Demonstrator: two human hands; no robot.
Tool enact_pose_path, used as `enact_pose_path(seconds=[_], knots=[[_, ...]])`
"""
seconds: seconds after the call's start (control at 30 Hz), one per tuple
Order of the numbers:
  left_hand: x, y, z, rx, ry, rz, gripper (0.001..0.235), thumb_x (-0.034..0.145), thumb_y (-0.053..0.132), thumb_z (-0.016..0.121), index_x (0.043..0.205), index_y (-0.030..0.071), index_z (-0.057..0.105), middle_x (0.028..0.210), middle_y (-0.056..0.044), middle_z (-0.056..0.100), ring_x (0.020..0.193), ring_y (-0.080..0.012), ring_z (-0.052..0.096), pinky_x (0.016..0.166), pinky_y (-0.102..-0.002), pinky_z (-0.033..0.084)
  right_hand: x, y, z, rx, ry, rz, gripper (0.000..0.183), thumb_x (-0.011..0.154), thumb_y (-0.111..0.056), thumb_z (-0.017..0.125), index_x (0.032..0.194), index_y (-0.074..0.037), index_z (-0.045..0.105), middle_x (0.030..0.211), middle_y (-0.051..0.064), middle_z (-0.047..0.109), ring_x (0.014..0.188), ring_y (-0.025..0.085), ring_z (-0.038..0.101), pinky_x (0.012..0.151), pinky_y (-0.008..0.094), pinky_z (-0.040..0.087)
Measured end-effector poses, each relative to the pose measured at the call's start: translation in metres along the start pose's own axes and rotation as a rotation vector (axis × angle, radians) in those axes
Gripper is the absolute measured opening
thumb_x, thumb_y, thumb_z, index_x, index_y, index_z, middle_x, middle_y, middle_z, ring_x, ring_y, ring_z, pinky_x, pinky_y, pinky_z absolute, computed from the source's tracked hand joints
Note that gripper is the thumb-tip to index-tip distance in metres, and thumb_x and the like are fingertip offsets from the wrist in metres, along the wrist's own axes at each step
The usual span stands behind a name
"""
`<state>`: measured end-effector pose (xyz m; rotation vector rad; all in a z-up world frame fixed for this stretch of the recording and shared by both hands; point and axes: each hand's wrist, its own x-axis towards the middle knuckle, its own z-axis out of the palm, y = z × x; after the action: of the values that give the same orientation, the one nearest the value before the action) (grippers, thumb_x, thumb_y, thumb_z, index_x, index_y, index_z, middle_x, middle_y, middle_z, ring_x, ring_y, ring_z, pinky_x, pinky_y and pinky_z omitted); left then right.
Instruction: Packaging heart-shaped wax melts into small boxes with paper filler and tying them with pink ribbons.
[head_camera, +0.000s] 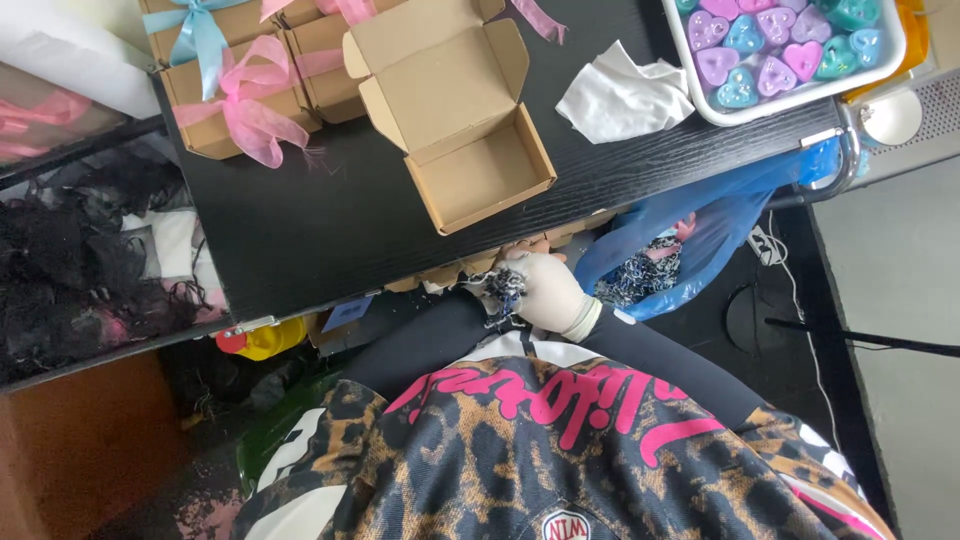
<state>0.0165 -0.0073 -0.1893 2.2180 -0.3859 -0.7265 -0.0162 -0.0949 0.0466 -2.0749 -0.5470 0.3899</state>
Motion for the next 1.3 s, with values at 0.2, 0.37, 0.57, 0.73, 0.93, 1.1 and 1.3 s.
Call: enact_pose_path(seconds=[0.2, 0.37, 0.57, 0.73, 0.93, 1.1, 1.3], knots=[[-0.029, 0.009, -0.028, 0.007, 0.039, 0.173, 0.026, 0.091, 0.033, 0.077, 0.107, 0.013, 0.073, 0.110, -0.005, 0.073, 0.106, -0.0202, 0.070, 0.092, -0.034, 0.057, -0.009, -0.012, -0.037, 0.000, 0.066, -0.105, 0.017, 0.087, -0.016, 0.078, 0.100, -0.007, 0.074, 0.098, 0.012, 0.069, 0.094, 0.032, 0.066, 0.081, 0.038, 0.053], [-0.033, -0.037, -0.010, 0.016, 0.077, 0.313, 0.020, 0.096, 0.029, 0.075, 0.108, 0.013, 0.074, 0.108, -0.004, 0.074, 0.105, -0.0185, 0.071, 0.092, -0.032, 0.058, -0.017, -0.023, -0.060, 0.290, 0.005, 0.003, 0.025, 0.088, -0.017, 0.075, 0.110, -0.004, 0.073, 0.104, 0.009, 0.073, 0.093, 0.023, 0.071, 0.084, 0.032, 0.056], [-0.037, -0.017, -0.022, 0.109, 0.094, 0.377, 0.017, 0.097, 0.027, 0.072, 0.107, 0.013, 0.073, 0.105, -0.004, 0.073, 0.103, -0.0188, 0.071, 0.090, -0.033, 0.058, 0.004, -0.071, -0.059, 0.162, -0.170, -0.209, 0.053, 0.069, -0.036, 0.089, 0.107, -0.005, 0.069, 0.091, 0.013, 0.072, 0.083, 0.031, 0.071, 0.075, 0.037, 0.056], [-0.055, -0.003, -0.030, 0.210, 0.098, 0.417, 0.014, 0.096, 0.025, 0.070, 0.104, 0.013, 0.071, 0.102, -0.004, 0.072, 0.101, -0.0197, 0.070, 0.089, -0.035, 0.057, 0.019, -0.098, -0.051, 0.016, -0.128, -0.248, 0.063, 0.076, -0.041, 0.085, 0.128, -0.012, 0.064, 0.086, 0.012, 0.074, 0.077, 0.032, 0.073, 0.068, 0.040, 0.055], [-0.063, 0.001, -0.028, 0.332, 0.102, 0.467, 0.012, 0.096, 0.024, 0.067, 0.101, 0.014, 0.070, 0.098, -0.004, 0.070, 0.099, -0.0207, 0.070, 0.087, -0.036, 0.056, 0.038, -0.082, -0.036, -0.152, -0.409, -0.040, 0.036, 0.087, -0.048, 0.075, 0.105, -0.017, 0.078, 0.080, 0.017, 0.072, 0.077, 0.037, 0.070, 0.070, 0.044, 0.054], [-0.067, 0.007, -0.030, 0.436, 0.105, 0.512, 0.010, 0.095, 0.022, 0.065, 0.099, 0.014, 0.068, 0.095, -0.005, 0.069, 0.097, -0.0216, 0.069, 0.086, -0.038, 0.056, 0.031, -0.041, -0.013, -0.078, -0.376, 0.038, 0.021, 0.074, -0.016, 0.071, 0.093, -0.008, 0.075, 0.081, 0.021, 0.071, 0.080, 0.040, 0.070, 0.075, 0.045, 0.055], [-0.080, 0.028, -0.053, 0.567, 0.111, 0.563, 0.008, 0.095, 0.021, 0.061, 0.096, 0.015, 0.067, 0.092, -0.005, 0.067, 0.094, -0.0226, 0.069, 0.084, -0.039, 0.055, 0.013, -0.041, -0.030, 0.289, -0.219, -0.119, 0.035, 0.075, 0.001, 0.051, 0.101, -0.004, 0.075, 0.091, 0.012, 0.076, 0.085, 0.027, 0.073, 0.082, 0.036, 0.058]])
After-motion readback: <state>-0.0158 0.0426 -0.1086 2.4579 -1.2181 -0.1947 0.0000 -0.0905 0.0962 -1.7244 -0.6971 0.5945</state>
